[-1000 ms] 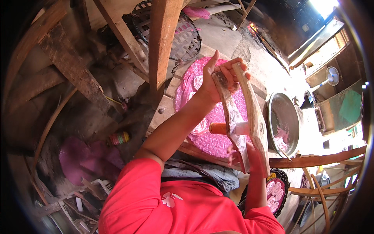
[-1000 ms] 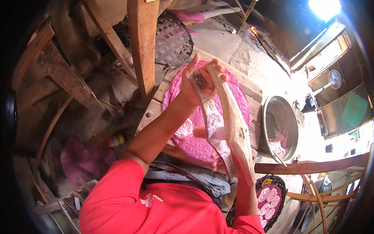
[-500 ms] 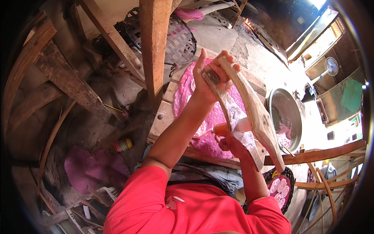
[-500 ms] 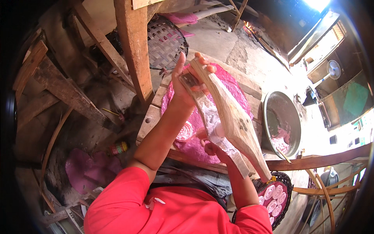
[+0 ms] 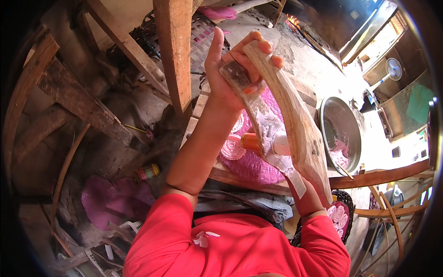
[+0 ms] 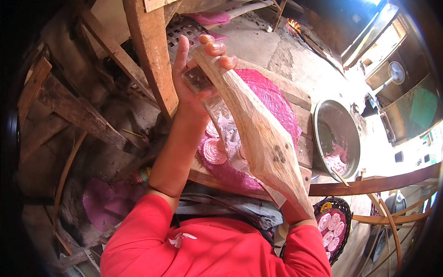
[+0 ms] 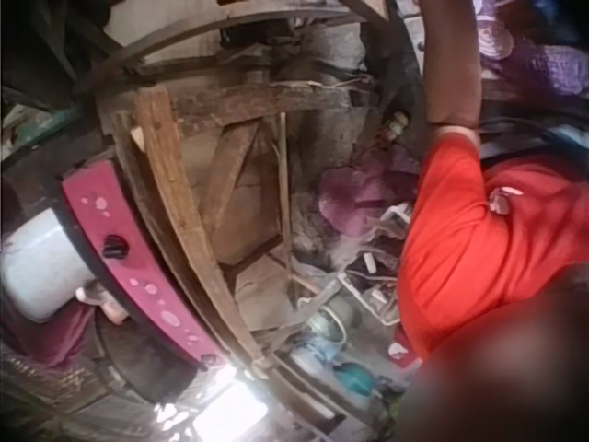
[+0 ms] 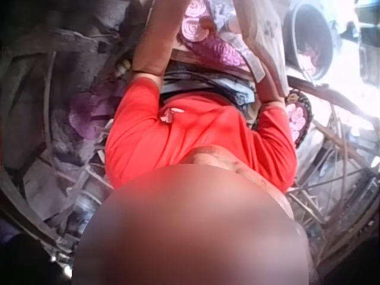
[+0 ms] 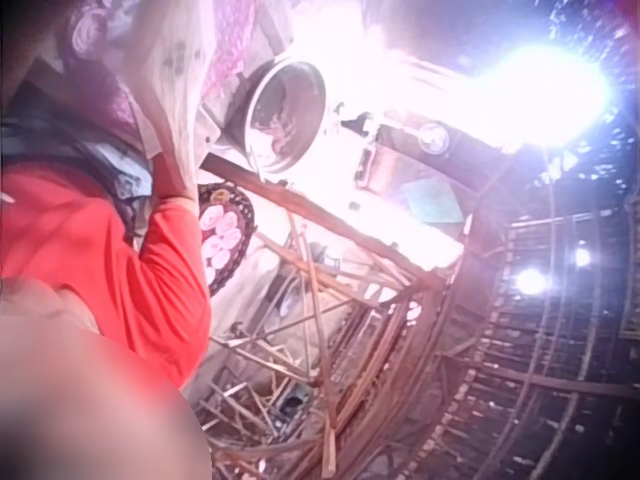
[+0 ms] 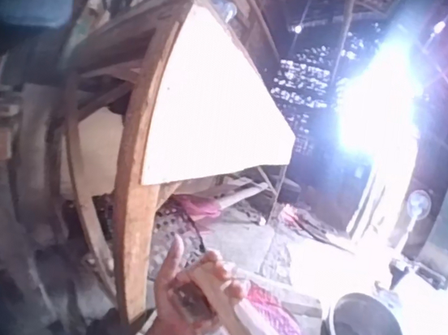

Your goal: The person uses a wooden mold and a rolling pin to shape pink dough into rose-like swirls on a pink mat. They repeatedly scoop dough, press it into the mold, roll it flat, and transfer the finished pieces into a woven basket.

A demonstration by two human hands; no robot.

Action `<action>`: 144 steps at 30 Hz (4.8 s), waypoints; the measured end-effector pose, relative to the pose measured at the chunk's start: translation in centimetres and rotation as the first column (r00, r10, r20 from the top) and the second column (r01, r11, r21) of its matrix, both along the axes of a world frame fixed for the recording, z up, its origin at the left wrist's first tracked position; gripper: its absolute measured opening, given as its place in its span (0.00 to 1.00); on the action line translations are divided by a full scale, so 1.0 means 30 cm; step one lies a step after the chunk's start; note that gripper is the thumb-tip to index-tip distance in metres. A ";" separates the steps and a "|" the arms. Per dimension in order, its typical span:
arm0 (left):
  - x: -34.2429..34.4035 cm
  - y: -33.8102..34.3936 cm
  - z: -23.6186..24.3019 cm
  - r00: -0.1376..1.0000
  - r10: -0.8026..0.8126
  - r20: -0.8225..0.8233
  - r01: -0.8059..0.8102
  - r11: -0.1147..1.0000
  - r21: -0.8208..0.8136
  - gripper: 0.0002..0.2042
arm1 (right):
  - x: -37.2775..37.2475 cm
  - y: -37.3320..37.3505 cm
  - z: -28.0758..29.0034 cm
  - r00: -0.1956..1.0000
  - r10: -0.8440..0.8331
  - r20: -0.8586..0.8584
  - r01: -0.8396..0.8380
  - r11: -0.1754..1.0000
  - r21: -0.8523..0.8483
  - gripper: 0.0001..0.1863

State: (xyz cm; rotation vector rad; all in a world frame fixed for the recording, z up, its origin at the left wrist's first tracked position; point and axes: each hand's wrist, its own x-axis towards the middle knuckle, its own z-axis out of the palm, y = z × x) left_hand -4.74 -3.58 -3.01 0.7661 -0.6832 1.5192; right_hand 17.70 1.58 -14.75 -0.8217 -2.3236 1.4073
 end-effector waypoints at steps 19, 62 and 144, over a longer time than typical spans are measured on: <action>0.193 0.163 -0.342 0.993 0.020 0.113 0.055 0.780 -0.623 0.38 | 0.415 -0.022 0.355 0.944 0.088 0.318 0.164 0.712 -0.683 0.51; 0.188 0.025 -0.270 0.955 0.295 0.032 -0.228 0.796 -0.560 0.19 | 0.386 -0.130 0.140 0.944 -0.086 -0.318 -0.270 0.351 -0.897 0.42; 0.467 0.225 -0.312 0.971 0.011 0.239 0.132 0.809 -0.572 0.24 | 0.611 -0.107 0.100 0.938 -0.184 -0.294 -0.093 0.684 -0.724 0.36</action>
